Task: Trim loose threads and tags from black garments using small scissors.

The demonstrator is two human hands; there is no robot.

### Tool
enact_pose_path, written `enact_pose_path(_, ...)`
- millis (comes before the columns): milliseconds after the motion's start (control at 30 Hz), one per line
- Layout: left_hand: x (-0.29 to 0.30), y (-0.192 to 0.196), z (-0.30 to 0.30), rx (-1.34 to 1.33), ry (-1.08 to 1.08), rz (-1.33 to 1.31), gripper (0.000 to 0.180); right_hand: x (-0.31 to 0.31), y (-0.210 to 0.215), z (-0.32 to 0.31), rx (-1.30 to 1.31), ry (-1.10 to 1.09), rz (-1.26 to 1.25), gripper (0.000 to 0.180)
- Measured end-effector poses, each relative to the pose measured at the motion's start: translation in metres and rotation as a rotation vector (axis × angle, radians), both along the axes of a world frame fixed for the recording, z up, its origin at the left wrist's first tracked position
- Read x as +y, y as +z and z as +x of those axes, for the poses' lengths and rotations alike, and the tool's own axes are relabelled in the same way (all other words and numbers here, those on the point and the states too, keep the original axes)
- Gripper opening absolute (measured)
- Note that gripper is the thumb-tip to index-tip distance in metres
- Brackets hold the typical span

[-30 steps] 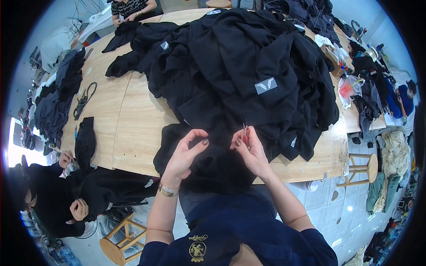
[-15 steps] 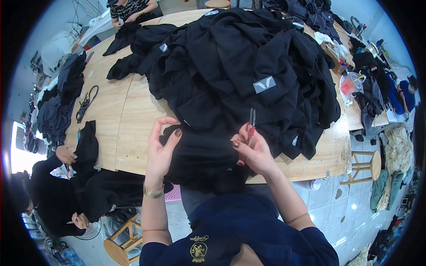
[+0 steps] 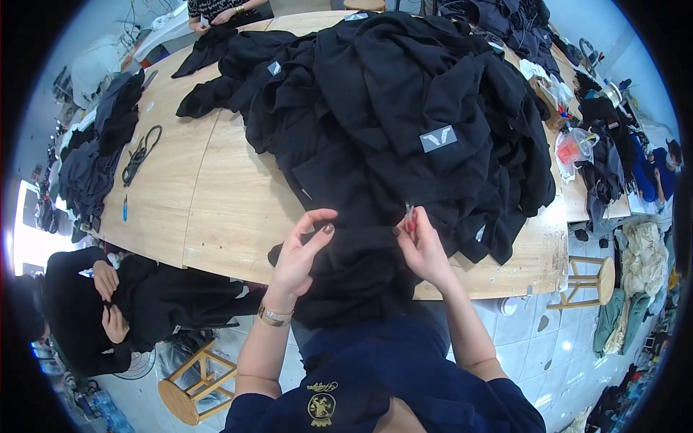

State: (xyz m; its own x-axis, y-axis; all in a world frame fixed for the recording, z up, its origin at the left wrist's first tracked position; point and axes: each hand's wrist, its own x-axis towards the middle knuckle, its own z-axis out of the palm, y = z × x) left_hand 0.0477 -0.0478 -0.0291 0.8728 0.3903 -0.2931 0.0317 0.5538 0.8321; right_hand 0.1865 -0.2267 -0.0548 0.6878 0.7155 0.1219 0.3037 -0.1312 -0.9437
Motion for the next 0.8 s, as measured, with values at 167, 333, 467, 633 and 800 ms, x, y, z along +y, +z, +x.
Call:
enact_pose_path(167, -0.003, 0.002, 0.001, 0.001, -0.041, 0.021, 0.028, -0.003, 0.016, -0.003, -0.085, -0.069, -0.119, 0.027)
enact_pose_path(333, 0.001, 0.003, 0.003, -0.011, -0.071, 0.153, 0.030, -0.004, 0.037, -0.001, -0.463, 0.031, -0.104, 0.032)
enact_pose_path(467, -0.002, 0.015, 0.002, -0.006, -0.079, 0.098, 0.027, 0.001, 0.036, -0.001, -0.758, 0.137, -0.148, 0.035)
enact_pose_path(633, -0.003, 0.019, 0.002, -0.011, -0.128, 0.134, 0.029, 0.003, 0.040, 0.000, -0.900, 0.190, -0.193, 0.036)
enact_pose_path(800, 0.001, 0.016, 0.001, -0.043, -0.133, 0.162, 0.032, 0.004, 0.038, 0.002, -0.909, 0.150, -0.177, 0.036)
